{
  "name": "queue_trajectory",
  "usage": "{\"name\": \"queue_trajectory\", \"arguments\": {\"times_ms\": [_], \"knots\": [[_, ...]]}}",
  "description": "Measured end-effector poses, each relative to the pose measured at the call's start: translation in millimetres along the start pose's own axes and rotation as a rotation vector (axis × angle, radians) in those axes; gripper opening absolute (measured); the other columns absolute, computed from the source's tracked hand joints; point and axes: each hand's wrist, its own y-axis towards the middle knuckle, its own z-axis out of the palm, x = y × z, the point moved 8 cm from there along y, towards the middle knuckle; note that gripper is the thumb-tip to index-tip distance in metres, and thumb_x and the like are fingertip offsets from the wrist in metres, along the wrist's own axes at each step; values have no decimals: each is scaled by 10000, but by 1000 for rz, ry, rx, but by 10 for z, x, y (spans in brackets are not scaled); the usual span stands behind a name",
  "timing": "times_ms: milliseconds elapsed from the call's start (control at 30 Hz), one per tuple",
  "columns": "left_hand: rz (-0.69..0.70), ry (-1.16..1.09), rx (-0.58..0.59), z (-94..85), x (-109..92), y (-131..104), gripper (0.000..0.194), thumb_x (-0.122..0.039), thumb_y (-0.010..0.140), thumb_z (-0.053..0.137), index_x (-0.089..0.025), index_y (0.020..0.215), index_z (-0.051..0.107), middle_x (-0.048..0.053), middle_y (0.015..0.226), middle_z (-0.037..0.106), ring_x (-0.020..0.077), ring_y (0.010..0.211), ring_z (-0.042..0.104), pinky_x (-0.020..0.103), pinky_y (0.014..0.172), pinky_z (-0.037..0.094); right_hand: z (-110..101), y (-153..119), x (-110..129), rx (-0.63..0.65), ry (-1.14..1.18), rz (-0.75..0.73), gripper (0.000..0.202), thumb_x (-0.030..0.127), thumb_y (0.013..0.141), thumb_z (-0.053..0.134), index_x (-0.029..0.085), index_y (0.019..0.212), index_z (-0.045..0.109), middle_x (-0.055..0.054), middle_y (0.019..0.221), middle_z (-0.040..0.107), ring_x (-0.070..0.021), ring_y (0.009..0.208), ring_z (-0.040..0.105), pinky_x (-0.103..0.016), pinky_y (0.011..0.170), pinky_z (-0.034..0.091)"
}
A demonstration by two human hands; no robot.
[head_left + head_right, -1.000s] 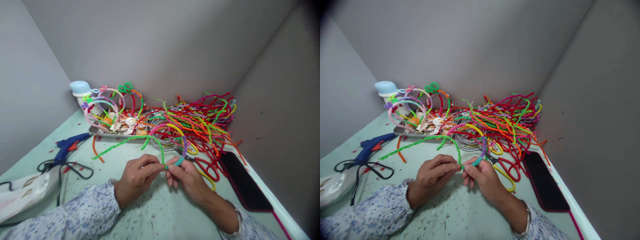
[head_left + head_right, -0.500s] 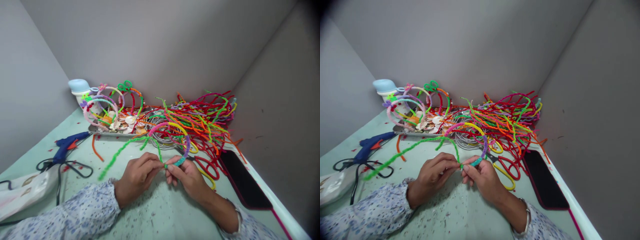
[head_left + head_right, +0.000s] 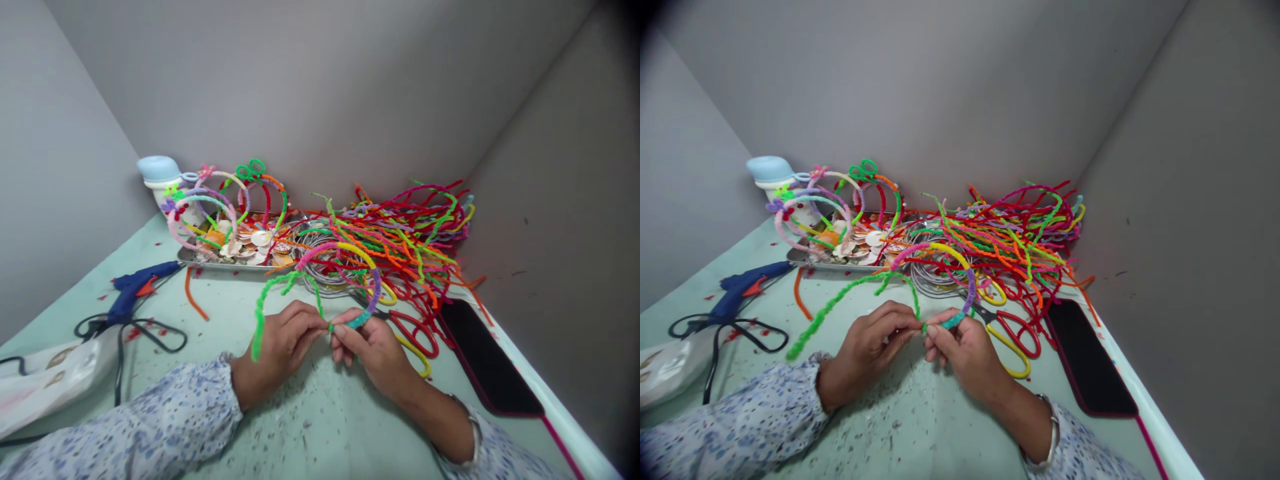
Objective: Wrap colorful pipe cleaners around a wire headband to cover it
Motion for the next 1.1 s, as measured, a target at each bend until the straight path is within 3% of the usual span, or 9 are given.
{"name": "queue_trajectory", "arguments": {"times_ms": [300, 500, 900, 1100], "knots": [[59, 115, -25, -23, -14, -28, 97, -171, 880, 561, -176, 957, 619, 43, 894, 660, 133, 810, 631, 229, 679, 509, -14, 13, -25, 4, 19, 4, 258, 414, 827, 620, 158, 834, 584, 11, 633, 623, -93, 502, 575, -197, 442, 405], [67, 170, 50, 26, -19, -22, 144, -162, 906, 507, -181, 997, 617, 41, 913, 657, 122, 783, 637, 220, 656, 515, -21, 18, -22, -6, -2, 10, 271, 429, 818, 622, 161, 814, 582, 13, 621, 620, -101, 501, 575, -205, 445, 404], [10, 76, 141, 122, 37, -51, 173, -145, 928, 446, -171, 1036, 579, 57, 941, 641, 133, 852, 621, 229, 683, 522, -30, -12, 7, -8, -117, -37, 217, 385, 852, 592, 169, 862, 589, 13, 644, 602, -109, 541, 575, -226, 492, 431], [8, 79, 94, 109, 53, -71, 161, -177, 913, 498, -178, 1059, 565, 49, 892, 650, 148, 819, 621, 249, 668, 517, -24, -4, 13, -14, -114, -53, 211, 380, 864, 580, 170, 861, 597, 11, 671, 595, -109, 562, 585, -224, 505, 446]]}}
